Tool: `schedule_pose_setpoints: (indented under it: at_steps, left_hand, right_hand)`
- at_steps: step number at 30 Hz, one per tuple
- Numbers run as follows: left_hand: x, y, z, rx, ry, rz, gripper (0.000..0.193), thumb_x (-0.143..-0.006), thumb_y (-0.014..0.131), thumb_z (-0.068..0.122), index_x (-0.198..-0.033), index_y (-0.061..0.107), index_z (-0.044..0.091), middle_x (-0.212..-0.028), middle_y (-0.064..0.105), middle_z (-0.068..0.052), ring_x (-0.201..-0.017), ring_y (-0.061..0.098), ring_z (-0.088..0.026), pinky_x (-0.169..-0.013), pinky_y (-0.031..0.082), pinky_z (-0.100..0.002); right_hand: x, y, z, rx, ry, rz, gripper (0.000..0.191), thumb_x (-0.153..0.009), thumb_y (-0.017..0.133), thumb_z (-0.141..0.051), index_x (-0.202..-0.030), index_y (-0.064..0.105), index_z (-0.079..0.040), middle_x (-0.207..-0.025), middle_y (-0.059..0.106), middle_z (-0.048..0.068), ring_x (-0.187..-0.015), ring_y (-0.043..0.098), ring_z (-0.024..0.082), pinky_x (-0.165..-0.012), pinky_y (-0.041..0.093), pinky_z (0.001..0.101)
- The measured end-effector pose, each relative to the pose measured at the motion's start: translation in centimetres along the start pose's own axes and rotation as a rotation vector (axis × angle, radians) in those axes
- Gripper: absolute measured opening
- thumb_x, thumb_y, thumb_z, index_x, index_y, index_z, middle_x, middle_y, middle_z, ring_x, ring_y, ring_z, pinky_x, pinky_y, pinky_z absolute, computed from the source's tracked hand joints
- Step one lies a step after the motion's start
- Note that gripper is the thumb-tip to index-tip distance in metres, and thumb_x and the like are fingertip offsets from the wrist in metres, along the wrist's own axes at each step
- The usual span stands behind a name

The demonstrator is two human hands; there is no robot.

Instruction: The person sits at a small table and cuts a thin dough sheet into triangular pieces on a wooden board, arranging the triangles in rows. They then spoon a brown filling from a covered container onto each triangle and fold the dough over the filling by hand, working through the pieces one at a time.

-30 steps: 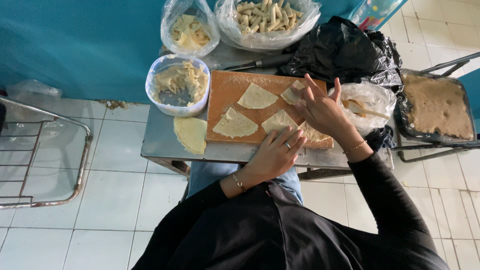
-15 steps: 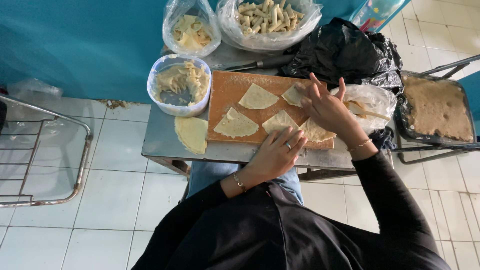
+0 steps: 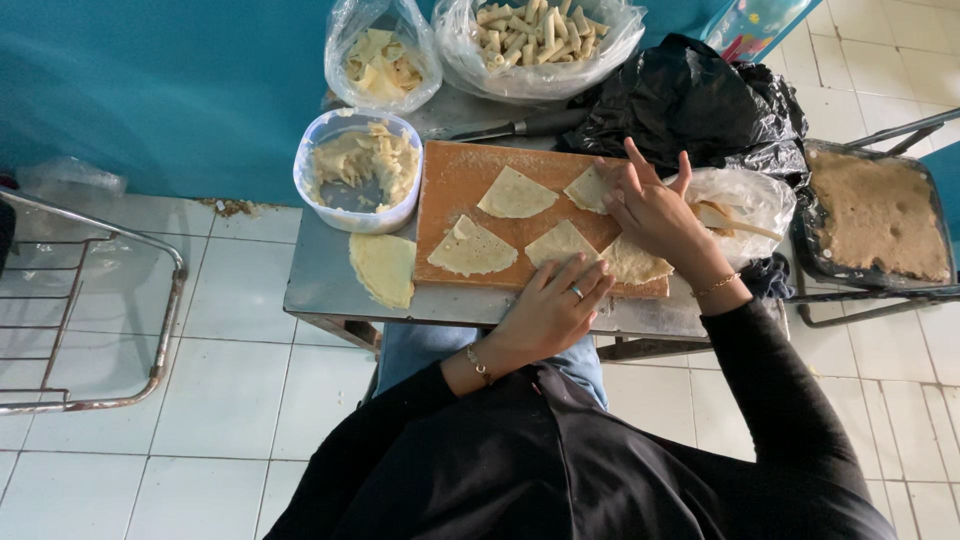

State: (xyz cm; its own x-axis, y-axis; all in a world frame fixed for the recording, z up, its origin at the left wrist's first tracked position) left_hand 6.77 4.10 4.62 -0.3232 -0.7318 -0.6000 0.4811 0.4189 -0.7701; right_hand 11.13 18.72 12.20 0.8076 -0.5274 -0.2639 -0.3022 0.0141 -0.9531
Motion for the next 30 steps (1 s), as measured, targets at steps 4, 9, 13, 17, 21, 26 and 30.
schedule_pose_setpoints:
  at_steps: [4,9,13,17,21,26,30]
  left_hand:
    - [0.1,0.0,0.1,-0.025,0.007,-0.007,0.060,-0.091,0.069,0.026,-0.144,0.053,0.004,-0.150,0.050,-0.015,-0.139,0.046,-0.035,-0.113,0.038,-0.053]
    - [0.0,-0.2,0.1,-0.011,0.006,0.007,0.061,-0.090,0.071,0.025,-0.144,0.051,0.005,-0.151,0.049,-0.015,-0.140,0.046,-0.034,-0.113,0.038,-0.052]
    - [-0.1,-0.3,0.2,-0.012,0.011,0.009,0.062,-0.090,0.072,0.025,-0.144,0.050,0.005,-0.149,0.049,-0.014,-0.139,0.046,-0.035,-0.113,0.038,-0.052]
    - [-0.1,-0.2,0.1,-0.022,0.013,-0.001,0.061,-0.091,0.071,0.025,-0.144,0.051,0.005,-0.150,0.050,-0.014,-0.139,0.046,-0.034,-0.113,0.039,-0.050]
    - [-0.1,-0.2,0.1,-0.023,0.011,0.003,0.060,-0.090,0.070,0.026,-0.144,0.052,0.005,-0.149,0.050,-0.014,-0.139,0.046,-0.033,-0.113,0.039,-0.051]
    - [-0.2,-0.3,0.1,-0.025,0.013,0.007,0.060,-0.090,0.071,0.025,-0.143,0.053,0.005,-0.151,0.049,-0.016,-0.138,0.047,-0.034,-0.113,0.039,-0.051]
    - [-0.2,-0.3,0.2,-0.014,0.010,0.011,0.059,-0.089,0.072,0.024,-0.142,0.053,0.004,-0.150,0.050,-0.017,-0.138,0.047,-0.034,-0.112,0.039,-0.050]
  right_hand:
    - [0.6,0.3,-0.2,0.137,0.008,-0.011,0.052,-0.112,0.043,-0.033,-0.156,0.045,-0.006,-0.123,0.068,0.005,-0.160,0.029,0.021,-0.118,-0.009,0.0696]
    - [1.8,-0.3,-0.9,0.219,-0.061,0.003,0.051,-0.110,0.042,-0.034,-0.153,0.050,-0.007,-0.125,0.068,0.008,-0.156,0.034,0.020,-0.116,-0.006,0.0728]
    - [2.0,-1.3,0.2,0.138,0.011,-0.013,0.040,-0.110,0.045,-0.034,-0.138,0.056,-0.008,-0.131,0.068,0.008,-0.153,0.039,0.018,-0.117,-0.004,0.0734]
    - [1.5,-0.5,0.9,0.031,0.074,0.006,0.044,-0.110,0.046,-0.032,-0.141,0.055,-0.001,-0.126,0.068,0.010,-0.154,0.038,0.023,-0.115,0.000,0.0743]
    - [1.2,1.0,-0.1,0.118,-0.009,0.027,0.046,-0.110,0.044,-0.032,-0.140,0.052,0.003,-0.141,0.064,0.013,-0.157,0.033,0.023,-0.115,-0.003,0.0750]
    - [1.3,2.2,-0.8,0.197,-0.016,-0.056,0.051,-0.108,0.044,-0.038,-0.140,0.052,0.002,-0.143,0.057,0.012,-0.160,0.028,0.024,-0.113,-0.006,0.0779]
    - [0.4,1.8,-2.4,0.221,-0.081,-0.022,0.043,-0.109,0.044,-0.041,-0.128,0.056,-0.005,-0.152,0.052,0.018,-0.160,0.026,0.029,-0.111,-0.005,0.0794]
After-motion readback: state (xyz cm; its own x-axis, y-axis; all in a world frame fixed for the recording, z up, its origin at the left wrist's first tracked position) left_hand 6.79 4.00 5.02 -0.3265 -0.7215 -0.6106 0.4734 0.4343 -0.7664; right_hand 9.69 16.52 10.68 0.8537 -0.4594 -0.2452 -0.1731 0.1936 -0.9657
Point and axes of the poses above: each hand's wrist, its own x-axis away from the middle knuckle, its own y-axis out of the palm, z = x × y, the point moved 8 cm from there along -x, towards the middle knuckle
